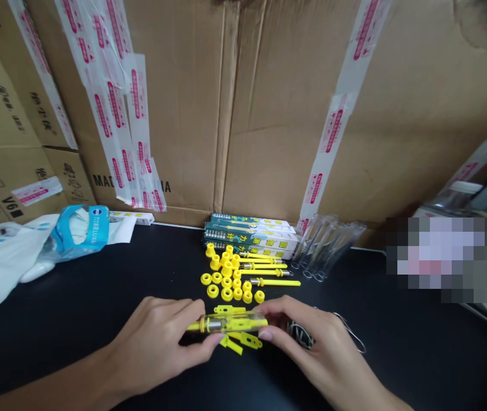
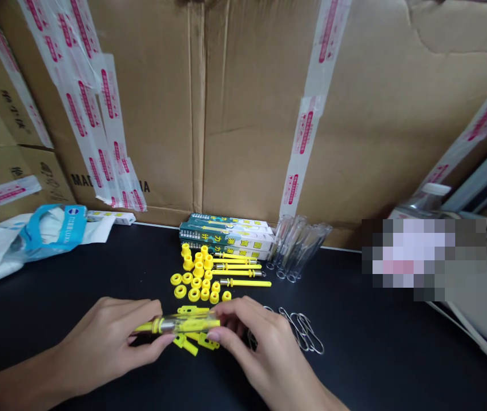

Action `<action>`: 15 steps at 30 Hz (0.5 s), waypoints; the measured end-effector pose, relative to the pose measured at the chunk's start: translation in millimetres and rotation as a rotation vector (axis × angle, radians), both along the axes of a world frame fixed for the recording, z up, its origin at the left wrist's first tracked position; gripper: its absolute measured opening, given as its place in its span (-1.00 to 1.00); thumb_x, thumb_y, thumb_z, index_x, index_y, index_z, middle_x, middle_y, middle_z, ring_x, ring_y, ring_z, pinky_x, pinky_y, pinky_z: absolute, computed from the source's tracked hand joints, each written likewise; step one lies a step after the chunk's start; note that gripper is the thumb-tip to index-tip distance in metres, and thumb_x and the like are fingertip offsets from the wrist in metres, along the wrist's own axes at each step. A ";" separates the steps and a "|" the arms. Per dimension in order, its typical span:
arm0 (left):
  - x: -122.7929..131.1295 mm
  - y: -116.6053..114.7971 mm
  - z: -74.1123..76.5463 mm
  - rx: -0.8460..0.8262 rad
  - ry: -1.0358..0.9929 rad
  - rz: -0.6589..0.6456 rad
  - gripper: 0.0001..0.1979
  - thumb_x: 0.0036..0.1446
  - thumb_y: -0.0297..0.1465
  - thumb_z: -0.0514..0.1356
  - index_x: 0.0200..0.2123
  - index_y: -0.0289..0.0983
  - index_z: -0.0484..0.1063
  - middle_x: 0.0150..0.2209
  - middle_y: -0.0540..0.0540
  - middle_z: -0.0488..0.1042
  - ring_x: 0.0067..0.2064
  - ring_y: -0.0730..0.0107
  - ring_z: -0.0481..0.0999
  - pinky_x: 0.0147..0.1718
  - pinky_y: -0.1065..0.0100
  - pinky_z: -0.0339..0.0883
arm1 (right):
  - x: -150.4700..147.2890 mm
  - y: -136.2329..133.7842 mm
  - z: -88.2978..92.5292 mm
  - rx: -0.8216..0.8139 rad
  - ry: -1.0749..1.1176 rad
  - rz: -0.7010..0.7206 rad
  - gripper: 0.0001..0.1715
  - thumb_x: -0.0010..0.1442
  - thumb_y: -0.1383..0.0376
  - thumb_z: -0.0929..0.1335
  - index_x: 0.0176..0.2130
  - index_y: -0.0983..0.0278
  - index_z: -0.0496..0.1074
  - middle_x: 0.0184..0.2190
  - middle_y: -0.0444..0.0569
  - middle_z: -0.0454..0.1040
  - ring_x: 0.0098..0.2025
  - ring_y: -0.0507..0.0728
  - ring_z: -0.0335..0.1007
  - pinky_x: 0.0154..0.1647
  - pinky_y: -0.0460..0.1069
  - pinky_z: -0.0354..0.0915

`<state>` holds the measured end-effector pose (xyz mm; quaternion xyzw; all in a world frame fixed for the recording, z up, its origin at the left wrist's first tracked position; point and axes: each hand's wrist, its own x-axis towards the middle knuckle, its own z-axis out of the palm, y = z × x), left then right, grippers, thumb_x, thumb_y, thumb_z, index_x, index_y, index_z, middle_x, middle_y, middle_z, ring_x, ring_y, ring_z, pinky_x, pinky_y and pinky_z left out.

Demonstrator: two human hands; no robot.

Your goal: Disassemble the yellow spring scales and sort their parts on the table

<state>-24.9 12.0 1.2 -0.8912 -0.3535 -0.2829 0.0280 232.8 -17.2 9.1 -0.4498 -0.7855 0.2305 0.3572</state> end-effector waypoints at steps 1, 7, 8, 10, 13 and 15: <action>-0.1 0.1 0.7 -0.030 -0.018 -0.007 -0.80 0.16 -0.34 0.23 -0.48 -0.23 0.31 -0.61 0.15 0.36 -0.64 0.56 0.35 -0.64 0.45 0.10 | -2.2 -1.1 -1.3 -0.024 0.034 -0.013 -0.84 0.30 0.16 0.36 -0.15 0.16 0.49 -0.34 -0.15 0.58 -0.39 0.05 0.50 -0.34 -0.09 0.42; -1.7 3.8 0.2 -0.366 -0.133 0.043 -0.72 0.08 -0.37 0.28 -0.11 -0.11 0.39 -0.42 0.17 0.49 -0.49 0.55 0.47 -0.46 0.53 0.27 | 0.3 2.2 1.9 -0.224 0.350 -0.098 -0.74 0.24 0.09 0.39 -0.18 0.22 0.47 -0.28 -0.05 0.58 -0.32 0.09 0.54 -0.28 -0.06 0.48; -2.0 5.0 -0.6 -0.408 -0.136 0.066 -0.72 0.08 -0.37 0.27 -0.10 -0.11 0.40 -0.43 0.17 0.47 -0.49 0.55 0.45 -0.46 0.53 0.26 | 1.7 3.7 3.6 -0.252 0.436 -0.105 -0.72 0.24 0.08 0.40 -0.19 0.22 0.46 -0.30 -0.04 0.58 -0.33 0.09 0.54 -0.29 -0.06 0.48; -1.8 7.4 -1.1 -0.487 -0.148 0.104 -0.77 0.09 -0.37 0.23 -0.13 -0.12 0.42 -0.48 0.17 0.43 -0.54 0.55 0.38 -0.52 0.53 0.22 | 4.4 6.9 6.9 -0.299 0.621 -0.100 -0.71 0.25 0.06 0.38 -0.20 0.23 0.42 -0.30 -0.02 0.59 -0.31 0.10 0.55 -0.28 -0.04 0.50; 0.4 10.3 1.6 -0.611 -0.215 0.123 -0.83 0.08 -0.32 0.23 -0.22 -0.19 0.45 -0.55 0.16 0.35 -0.58 0.56 0.27 -0.59 0.52 0.13 | 8.6 11.0 10.8 -0.382 0.836 -0.080 -0.73 0.27 0.08 0.37 -0.19 0.23 0.38 -0.21 0.04 0.61 -0.21 0.14 0.58 -0.18 0.01 0.50; 2.5 11.1 4.5 -0.696 -0.283 0.123 -0.81 0.06 -0.26 0.25 -0.27 -0.22 0.46 -0.58 0.15 0.32 -0.59 0.55 0.24 -0.61 0.52 0.09 | 11.3 12.8 12.0 -0.433 0.907 -0.090 -0.72 0.26 0.10 0.39 -0.18 0.24 0.37 -0.20 0.06 0.62 -0.20 0.15 0.59 -0.15 0.02 0.49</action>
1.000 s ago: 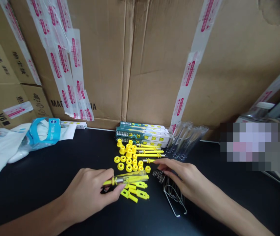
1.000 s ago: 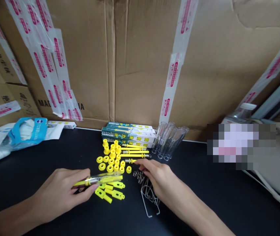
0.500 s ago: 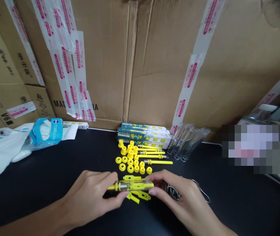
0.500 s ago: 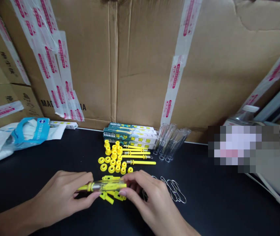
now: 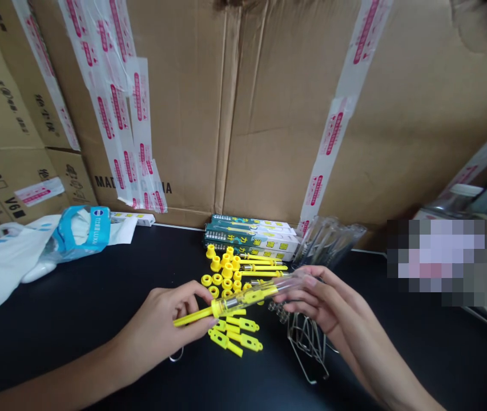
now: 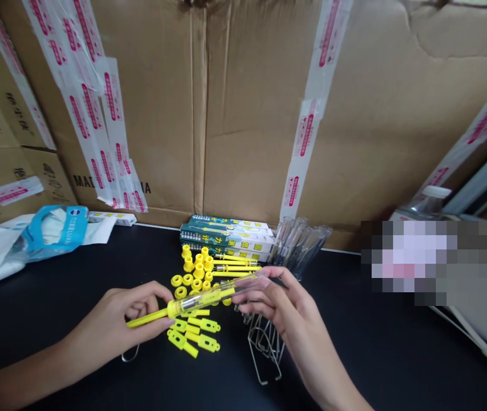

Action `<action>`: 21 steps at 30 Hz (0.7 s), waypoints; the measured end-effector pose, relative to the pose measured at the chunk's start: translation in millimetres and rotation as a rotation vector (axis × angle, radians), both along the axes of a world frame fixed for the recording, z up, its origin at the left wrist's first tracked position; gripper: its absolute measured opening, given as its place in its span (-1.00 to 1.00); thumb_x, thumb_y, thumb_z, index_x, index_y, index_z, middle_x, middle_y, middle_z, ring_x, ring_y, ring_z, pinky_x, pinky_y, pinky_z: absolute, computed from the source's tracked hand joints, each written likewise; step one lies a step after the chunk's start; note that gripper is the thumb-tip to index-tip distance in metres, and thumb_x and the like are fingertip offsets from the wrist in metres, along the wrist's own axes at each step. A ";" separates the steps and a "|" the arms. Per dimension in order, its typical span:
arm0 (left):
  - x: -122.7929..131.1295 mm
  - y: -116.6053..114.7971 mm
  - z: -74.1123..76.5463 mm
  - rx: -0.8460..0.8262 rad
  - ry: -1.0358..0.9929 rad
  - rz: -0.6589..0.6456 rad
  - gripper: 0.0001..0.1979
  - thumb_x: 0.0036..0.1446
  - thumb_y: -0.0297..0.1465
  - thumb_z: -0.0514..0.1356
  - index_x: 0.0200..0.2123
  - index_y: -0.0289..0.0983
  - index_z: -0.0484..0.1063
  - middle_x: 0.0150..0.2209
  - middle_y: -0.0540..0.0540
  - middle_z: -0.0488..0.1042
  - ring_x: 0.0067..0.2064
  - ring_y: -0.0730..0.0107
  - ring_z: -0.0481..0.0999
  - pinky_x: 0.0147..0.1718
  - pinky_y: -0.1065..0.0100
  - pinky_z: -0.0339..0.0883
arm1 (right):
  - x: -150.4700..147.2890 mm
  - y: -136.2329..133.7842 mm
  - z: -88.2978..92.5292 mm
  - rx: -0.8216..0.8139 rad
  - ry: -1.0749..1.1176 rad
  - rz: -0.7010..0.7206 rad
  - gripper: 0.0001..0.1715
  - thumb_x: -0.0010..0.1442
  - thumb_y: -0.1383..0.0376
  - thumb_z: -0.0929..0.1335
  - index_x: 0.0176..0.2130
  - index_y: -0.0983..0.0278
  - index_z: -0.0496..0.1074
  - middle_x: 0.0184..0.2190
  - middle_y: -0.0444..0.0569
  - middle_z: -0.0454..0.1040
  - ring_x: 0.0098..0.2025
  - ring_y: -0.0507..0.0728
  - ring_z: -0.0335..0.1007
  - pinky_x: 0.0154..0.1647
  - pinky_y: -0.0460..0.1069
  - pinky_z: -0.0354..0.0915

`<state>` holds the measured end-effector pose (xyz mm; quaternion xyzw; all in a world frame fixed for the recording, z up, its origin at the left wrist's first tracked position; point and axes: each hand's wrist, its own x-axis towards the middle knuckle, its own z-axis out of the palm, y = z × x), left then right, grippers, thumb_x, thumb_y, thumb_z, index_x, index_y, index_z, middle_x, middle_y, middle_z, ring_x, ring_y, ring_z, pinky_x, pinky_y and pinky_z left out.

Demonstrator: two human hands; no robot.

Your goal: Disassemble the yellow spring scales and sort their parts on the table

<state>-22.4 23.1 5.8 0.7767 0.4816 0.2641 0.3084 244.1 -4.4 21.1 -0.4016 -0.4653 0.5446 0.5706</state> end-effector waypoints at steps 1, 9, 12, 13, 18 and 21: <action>0.9 0.1 1.2 -0.039 -0.039 0.004 -0.79 0.05 -0.24 0.26 -0.29 -0.24 0.46 -0.59 0.14 0.31 -0.59 0.55 0.24 -0.61 0.52 0.08 | 1.0 0.5 0.2 -0.017 0.024 -0.005 -0.70 0.24 0.10 0.41 -0.16 0.24 0.37 -0.22 0.07 0.62 -0.21 0.16 0.60 -0.14 0.03 0.49; -4.0 -8.3 5.5 0.051 -0.257 0.033 -0.75 0.08 -0.18 0.25 -0.32 -0.24 0.40 -0.58 0.14 0.23 -0.59 0.57 0.19 -0.60 0.52 0.08 | -5.1 -1.1 -6.2 -0.093 -0.088 0.155 -0.64 0.18 0.14 0.47 -0.12 0.30 0.44 -0.35 -0.03 0.59 -0.32 0.06 0.57 -0.29 -0.09 0.46; -6.0 -13.5 12.1 0.124 -0.265 0.045 -0.76 0.21 -0.18 0.11 -0.34 -0.23 0.39 -0.57 0.12 0.23 -0.57 0.56 0.20 -0.58 0.51 0.10 | -9.5 -3.1 -10.9 -0.088 -0.153 0.201 -0.62 0.20 0.04 0.43 -0.36 0.30 0.38 -0.50 -0.10 0.53 -0.54 -0.01 0.47 -0.56 -0.15 0.37; -6.1 -14.6 13.4 0.134 -0.262 0.042 -0.75 0.23 -0.18 0.08 -0.33 -0.23 0.39 -0.56 0.12 0.24 -0.57 0.55 0.22 -0.57 0.51 0.11 | -10.2 -3.7 -11.8 -0.093 -0.170 0.191 -0.57 0.21 0.00 0.41 -0.42 0.29 0.35 -0.53 -0.11 0.51 -0.59 -0.03 0.44 -0.61 -0.16 0.34; -5.8 -13.7 4.7 0.261 -0.145 0.008 -0.87 0.20 -0.29 0.15 -0.24 -0.20 0.40 -0.53 0.12 0.30 -0.58 0.57 0.27 -0.64 0.57 0.14 | -10.5 -4.1 -11.6 -0.168 -0.184 0.111 -0.41 0.14 -0.17 0.37 -0.46 0.30 0.33 -0.65 -0.12 0.47 -0.70 -0.03 0.38 -0.73 -0.18 0.24; -5.7 -9.9 -0.6 0.367 -0.060 0.017 -0.90 0.22 -0.32 0.15 -0.24 -0.19 0.42 -0.49 0.10 0.35 -0.52 0.55 0.36 -0.54 0.57 0.26 | -11.0 -3.9 -11.8 -0.256 -0.174 0.154 -0.35 0.09 -0.24 0.35 -0.52 0.28 0.29 -0.73 -0.10 0.45 -0.76 -0.01 0.34 -0.80 -0.19 0.17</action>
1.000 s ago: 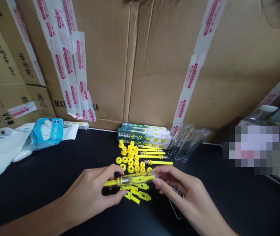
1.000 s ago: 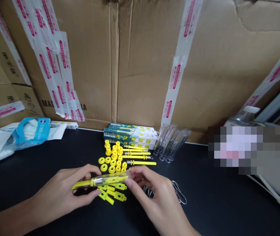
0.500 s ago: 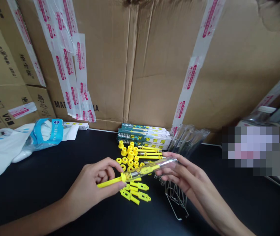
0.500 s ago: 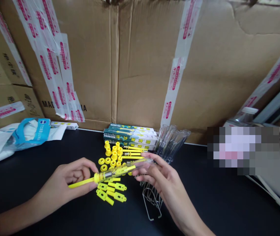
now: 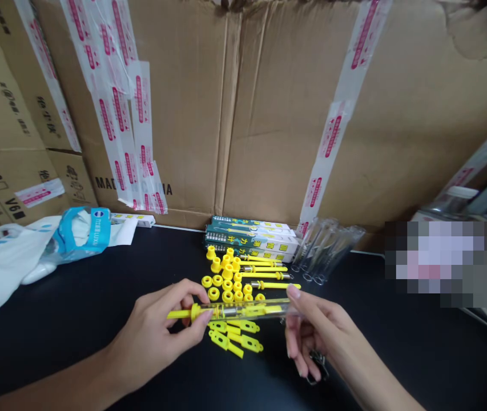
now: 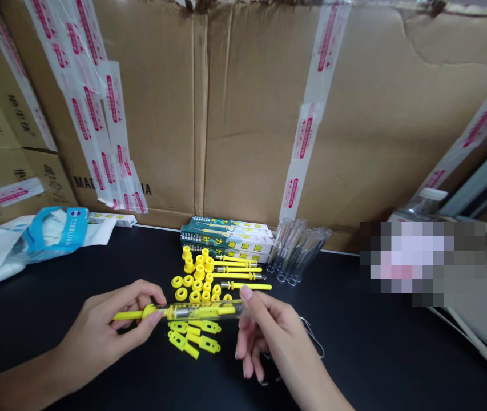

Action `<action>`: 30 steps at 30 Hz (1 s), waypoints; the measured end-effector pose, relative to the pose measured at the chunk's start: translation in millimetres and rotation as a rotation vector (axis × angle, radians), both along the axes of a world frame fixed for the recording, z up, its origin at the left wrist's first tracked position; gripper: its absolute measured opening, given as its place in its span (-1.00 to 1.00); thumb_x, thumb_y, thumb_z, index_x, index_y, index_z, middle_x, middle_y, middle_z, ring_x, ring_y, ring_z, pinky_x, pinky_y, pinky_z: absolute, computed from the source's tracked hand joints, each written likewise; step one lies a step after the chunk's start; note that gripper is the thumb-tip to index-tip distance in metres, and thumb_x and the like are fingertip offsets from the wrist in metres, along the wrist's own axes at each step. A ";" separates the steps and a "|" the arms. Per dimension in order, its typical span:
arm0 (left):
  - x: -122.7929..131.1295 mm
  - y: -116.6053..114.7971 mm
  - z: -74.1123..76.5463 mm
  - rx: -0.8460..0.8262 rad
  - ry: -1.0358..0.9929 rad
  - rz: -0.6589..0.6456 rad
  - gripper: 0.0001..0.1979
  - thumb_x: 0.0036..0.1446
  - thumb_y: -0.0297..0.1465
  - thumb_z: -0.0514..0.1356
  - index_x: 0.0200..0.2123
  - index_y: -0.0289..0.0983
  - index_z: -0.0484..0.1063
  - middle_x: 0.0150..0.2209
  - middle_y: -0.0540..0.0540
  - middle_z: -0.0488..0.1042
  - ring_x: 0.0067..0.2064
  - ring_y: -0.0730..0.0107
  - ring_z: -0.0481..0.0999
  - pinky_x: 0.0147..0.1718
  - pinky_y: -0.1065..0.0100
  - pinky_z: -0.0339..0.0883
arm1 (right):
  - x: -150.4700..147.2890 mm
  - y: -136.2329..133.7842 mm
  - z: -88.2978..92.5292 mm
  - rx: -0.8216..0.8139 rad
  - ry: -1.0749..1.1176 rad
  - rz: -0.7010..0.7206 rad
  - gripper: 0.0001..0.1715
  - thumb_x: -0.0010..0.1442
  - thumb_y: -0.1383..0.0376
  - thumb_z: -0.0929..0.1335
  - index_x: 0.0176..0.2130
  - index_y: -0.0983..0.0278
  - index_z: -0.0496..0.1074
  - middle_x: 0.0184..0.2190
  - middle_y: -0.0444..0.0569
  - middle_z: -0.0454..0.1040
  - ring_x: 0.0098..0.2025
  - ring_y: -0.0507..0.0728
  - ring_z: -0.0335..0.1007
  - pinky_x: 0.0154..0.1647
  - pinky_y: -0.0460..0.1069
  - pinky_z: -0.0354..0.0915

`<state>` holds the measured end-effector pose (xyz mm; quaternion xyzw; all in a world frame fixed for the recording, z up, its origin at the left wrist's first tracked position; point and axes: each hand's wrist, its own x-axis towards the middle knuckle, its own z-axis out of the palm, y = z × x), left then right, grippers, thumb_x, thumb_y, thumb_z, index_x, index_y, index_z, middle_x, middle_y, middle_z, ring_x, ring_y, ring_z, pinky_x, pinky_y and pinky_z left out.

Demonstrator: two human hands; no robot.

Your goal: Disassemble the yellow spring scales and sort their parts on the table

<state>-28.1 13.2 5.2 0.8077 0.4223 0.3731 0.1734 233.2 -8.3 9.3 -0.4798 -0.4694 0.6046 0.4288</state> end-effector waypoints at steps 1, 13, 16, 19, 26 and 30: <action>0.2 1.5 0.0 0.008 0.027 0.010 -0.88 0.25 -0.31 0.12 -0.26 -0.19 0.42 -0.47 0.08 0.37 -0.49 0.53 0.39 -0.50 0.55 0.28 | -0.5 -0.6 -0.5 -0.028 -0.002 0.021 -0.32 0.08 -0.27 0.33 -0.55 0.27 0.25 -0.75 -0.08 0.44 -0.78 -0.01 0.33 -0.82 -0.19 0.14; -3.4 8.1 -2.0 0.260 0.315 -0.007 -0.56 0.41 -0.40 -0.22 -0.46 -0.24 0.30 -0.53 0.01 0.42 -0.51 0.40 0.45 -0.48 0.37 0.25 | -3.0 -12.9 -2.2 0.269 -0.191 0.066 -0.49 0.33 -0.07 0.23 -0.38 0.28 0.35 -0.53 -0.07 0.51 -0.64 0.01 0.45 -0.66 -0.13 0.33; -3.8 8.3 -1.3 0.292 0.322 0.008 -0.54 0.41 -0.41 -0.23 -0.49 -0.25 0.29 -0.58 0.03 0.38 -0.56 0.43 0.43 -0.52 0.38 0.22 | -2.9 -13.7 -1.5 0.307 -0.226 0.087 -0.50 0.37 -0.03 0.20 -0.39 0.27 0.33 -0.55 -0.09 0.49 -0.65 0.01 0.44 -0.64 -0.13 0.32; -3.3 8.4 0.7 0.297 0.335 0.018 -0.53 0.41 -0.41 -0.23 -0.53 -0.24 0.24 -0.62 0.05 0.32 -0.61 0.46 0.37 -0.56 0.39 0.16 | -2.4 -16.9 -0.5 0.379 -0.266 0.096 -0.55 0.41 0.02 0.17 -0.34 0.26 0.33 -0.52 -0.10 0.49 -0.62 0.01 0.45 -0.60 -0.12 0.34; -3.4 7.5 3.0 0.110 0.328 0.041 -0.49 0.41 -0.33 -0.29 -0.59 -0.22 0.14 -0.66 0.09 0.16 -0.65 0.51 0.24 -0.58 0.39 0.06 | 2.2 -22.7 1.2 0.681 -0.481 0.085 -0.74 0.44 0.20 0.14 -0.17 0.21 0.34 -0.46 -0.12 0.54 -0.53 0.00 0.50 -0.45 -0.14 0.39; -6.5 8.1 -1.7 0.046 0.289 0.010 -0.50 0.41 -0.32 -0.28 -0.58 -0.22 0.14 -0.66 0.13 0.01 -0.67 0.53 0.12 -0.60 0.39 -0.02 | 8.1 -25.0 1.5 0.915 -0.654 0.022 -0.87 0.41 0.21 0.23 -0.13 0.14 0.35 -0.49 -0.19 0.55 -0.53 0.01 0.51 -0.44 -0.17 0.39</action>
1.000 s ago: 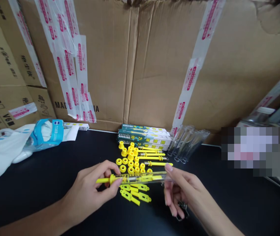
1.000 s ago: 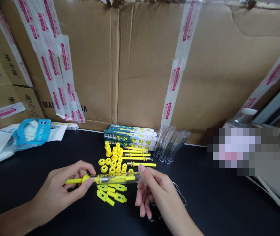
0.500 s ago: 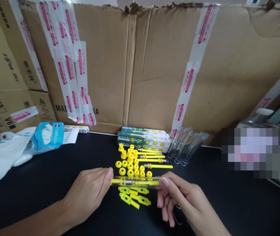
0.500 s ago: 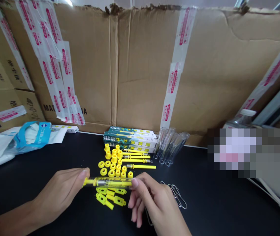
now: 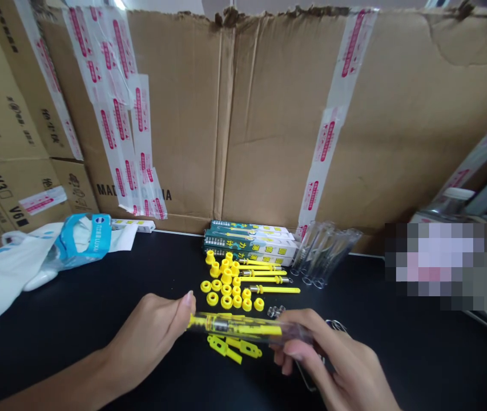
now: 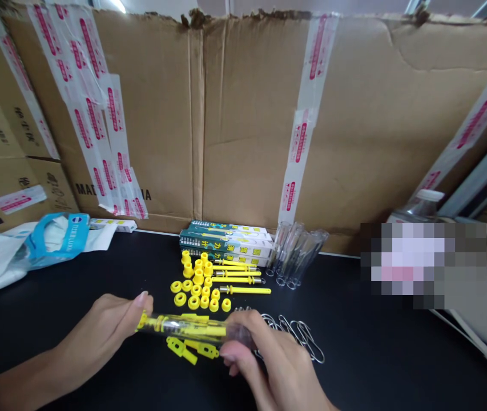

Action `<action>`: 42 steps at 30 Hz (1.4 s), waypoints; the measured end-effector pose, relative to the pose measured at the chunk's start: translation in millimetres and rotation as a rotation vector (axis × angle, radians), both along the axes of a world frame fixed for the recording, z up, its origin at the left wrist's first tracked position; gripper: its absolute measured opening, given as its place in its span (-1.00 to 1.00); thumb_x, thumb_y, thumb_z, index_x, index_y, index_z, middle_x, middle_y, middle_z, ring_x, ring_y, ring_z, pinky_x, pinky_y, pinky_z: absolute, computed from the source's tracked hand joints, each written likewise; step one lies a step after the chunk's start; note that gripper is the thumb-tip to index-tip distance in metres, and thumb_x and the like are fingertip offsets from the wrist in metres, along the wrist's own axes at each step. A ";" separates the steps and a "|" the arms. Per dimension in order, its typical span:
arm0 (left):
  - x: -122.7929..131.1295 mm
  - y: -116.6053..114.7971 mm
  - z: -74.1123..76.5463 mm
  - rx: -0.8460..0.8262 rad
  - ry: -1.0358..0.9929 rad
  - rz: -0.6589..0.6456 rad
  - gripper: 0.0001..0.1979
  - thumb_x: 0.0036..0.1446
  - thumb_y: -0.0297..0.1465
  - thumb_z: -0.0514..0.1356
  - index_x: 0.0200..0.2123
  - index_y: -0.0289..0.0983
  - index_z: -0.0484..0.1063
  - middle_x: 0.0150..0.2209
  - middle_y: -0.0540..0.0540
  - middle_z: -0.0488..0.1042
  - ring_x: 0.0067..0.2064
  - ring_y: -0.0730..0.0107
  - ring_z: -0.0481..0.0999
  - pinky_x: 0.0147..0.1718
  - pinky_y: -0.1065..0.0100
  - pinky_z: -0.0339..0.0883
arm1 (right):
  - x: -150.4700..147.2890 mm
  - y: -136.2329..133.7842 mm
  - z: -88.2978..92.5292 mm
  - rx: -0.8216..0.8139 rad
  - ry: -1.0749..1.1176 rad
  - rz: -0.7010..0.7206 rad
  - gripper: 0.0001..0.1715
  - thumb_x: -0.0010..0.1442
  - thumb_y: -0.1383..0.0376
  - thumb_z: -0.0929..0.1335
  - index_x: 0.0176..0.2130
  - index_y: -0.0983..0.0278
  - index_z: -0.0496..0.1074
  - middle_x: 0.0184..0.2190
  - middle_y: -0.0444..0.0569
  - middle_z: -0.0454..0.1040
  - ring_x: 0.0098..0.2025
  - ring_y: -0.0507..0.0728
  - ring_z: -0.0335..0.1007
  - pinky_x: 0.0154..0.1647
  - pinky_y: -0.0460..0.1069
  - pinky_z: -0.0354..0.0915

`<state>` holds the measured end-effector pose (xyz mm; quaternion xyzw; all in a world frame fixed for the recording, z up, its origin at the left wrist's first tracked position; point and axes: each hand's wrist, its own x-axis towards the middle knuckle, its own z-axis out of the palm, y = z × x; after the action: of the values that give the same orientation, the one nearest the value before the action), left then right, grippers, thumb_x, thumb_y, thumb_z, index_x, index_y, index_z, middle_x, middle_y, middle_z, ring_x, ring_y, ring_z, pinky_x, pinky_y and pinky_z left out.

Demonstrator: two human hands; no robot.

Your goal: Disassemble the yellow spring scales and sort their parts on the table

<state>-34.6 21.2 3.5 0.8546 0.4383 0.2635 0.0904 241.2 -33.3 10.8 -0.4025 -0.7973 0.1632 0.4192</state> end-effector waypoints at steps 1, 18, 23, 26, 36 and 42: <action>-1.2 -0.1 -1.8 0.000 -0.007 -0.011 -0.51 0.41 -0.32 -0.28 -0.57 -0.22 0.14 -0.66 0.13 0.00 -0.68 0.54 0.10 -0.60 0.39 -0.02 | 1.4 -0.7 0.3 0.061 -0.029 -0.012 -0.88 0.39 0.18 0.26 -0.12 0.13 0.36 -0.47 -0.18 0.56 -0.52 0.01 0.52 -0.43 -0.17 0.39; 4.4 -7.8 -7.8 0.302 0.116 -0.005 -0.49 0.42 -0.41 -0.26 -0.58 -0.24 0.19 -0.69 0.09 0.19 -0.70 0.53 0.24 -0.62 0.39 0.00 | -13.8 -1.7 -2.9 0.001 -0.035 -0.229 -0.44 0.44 0.20 0.09 -0.61 0.19 0.03 -0.72 -0.23 0.06 -0.70 -0.03 -0.01 -0.64 -0.07 -0.03; 4.8 -11.8 -12.6 -0.010 0.072 -0.057 -0.47 0.43 -0.33 -0.34 -0.58 -0.22 0.11 -0.70 0.11 0.06 -0.71 0.51 0.16 -0.62 0.38 -0.05 | -5.0 0.8 1.7 0.377 -0.094 -0.056 -0.47 0.44 0.36 0.04 -0.55 0.18 0.17 -0.70 -0.20 0.15 -0.69 -0.01 0.06 -0.63 -0.06 0.03; 9.1 -16.7 -2.8 -0.103 0.049 -0.080 -0.48 0.41 -0.30 -0.37 -0.58 -0.21 0.05 -0.68 0.10 0.02 -0.69 0.50 0.14 -0.60 0.37 -0.05 | 0.4 2.4 6.0 0.430 -0.137 -0.016 -0.45 0.45 0.34 0.01 -0.54 0.18 0.18 -0.71 -0.18 0.17 -0.69 0.01 0.05 -0.64 -0.03 0.01; 15.5 -24.1 14.6 -0.271 0.040 -0.145 -0.43 0.40 -0.27 -0.36 -0.60 -0.21 0.15 -0.68 0.07 0.20 -0.65 0.47 0.24 -0.53 0.39 0.09 | 14.4 -0.5 -2.4 0.569 -0.290 -0.049 -0.32 0.45 0.15 -0.05 -0.60 0.15 0.22 -0.75 -0.14 0.09 -0.70 0.08 0.03 -0.66 0.05 -0.01; 13.8 -23.2 13.2 -0.341 -0.013 -0.118 -0.43 0.40 -0.19 -0.21 -0.61 -0.21 0.26 -0.64 0.05 0.30 -0.56 0.42 0.32 -0.50 0.40 0.15 | 12.3 2.8 11.5 0.546 -0.329 0.045 -0.38 0.45 0.21 -0.04 -0.57 0.15 0.21 -0.74 -0.14 0.15 -0.70 0.06 0.08 -0.67 0.02 0.02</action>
<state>-20.8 -2.0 16.6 0.8494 0.4250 0.1851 0.2524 253.5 -30.5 22.3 -0.2784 -0.8773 -0.1150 0.3737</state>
